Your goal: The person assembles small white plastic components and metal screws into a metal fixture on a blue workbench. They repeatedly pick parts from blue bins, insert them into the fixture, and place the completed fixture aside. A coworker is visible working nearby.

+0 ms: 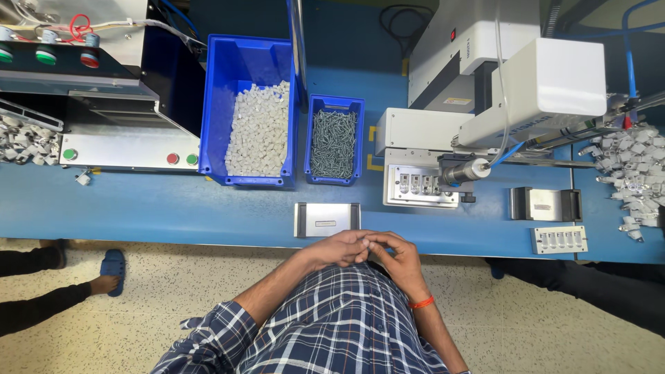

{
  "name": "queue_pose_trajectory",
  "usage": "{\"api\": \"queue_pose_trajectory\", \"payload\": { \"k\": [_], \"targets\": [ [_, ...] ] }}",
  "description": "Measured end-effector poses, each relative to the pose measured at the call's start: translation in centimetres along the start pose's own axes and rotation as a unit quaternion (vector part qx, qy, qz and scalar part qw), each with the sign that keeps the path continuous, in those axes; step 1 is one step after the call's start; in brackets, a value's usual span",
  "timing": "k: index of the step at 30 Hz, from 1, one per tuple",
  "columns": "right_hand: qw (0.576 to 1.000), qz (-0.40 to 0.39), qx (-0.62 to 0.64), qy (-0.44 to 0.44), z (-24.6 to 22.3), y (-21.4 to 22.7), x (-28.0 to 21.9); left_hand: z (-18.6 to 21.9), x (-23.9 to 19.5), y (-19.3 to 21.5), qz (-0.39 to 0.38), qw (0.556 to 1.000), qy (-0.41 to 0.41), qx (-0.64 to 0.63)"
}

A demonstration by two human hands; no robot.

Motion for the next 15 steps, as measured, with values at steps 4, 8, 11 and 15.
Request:
{"api": "queue_pose_trajectory", "payload": {
  "k": [4, 8, 11, 15],
  "targets": [
    [0.997, 0.051, 0.013, -0.049, 0.3, -0.3, -0.2, -1.6, 0.0, 1.5, 0.05, 0.993, 0.019, -0.107],
    [0.992, 0.113, 0.041, -0.048, 0.1, 0.6, -0.9, -3.8, 0.1, 4.3, 0.144, 0.981, 0.036, -0.127],
    [0.98, 0.178, 0.074, -0.041, -0.2, 2.7, -1.8, -5.1, -0.2, 6.4, 0.21, 0.963, 0.049, -0.161],
    [0.95, 0.303, 0.072, -0.021, -0.6, 7.7, -3.6, -5.8, -1.0, 8.1, 0.248, 0.957, 0.059, -0.141]
  ]
}}
Point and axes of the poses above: each hand's wrist, its own x-axis towards the middle knuckle, its own y-axis out of the back of the hand, z = x × y, the point moved 6 cm from there along x, towards the middle knuckle, and after that the axes turned 12 degrees about -y, right-handed, at the moved point
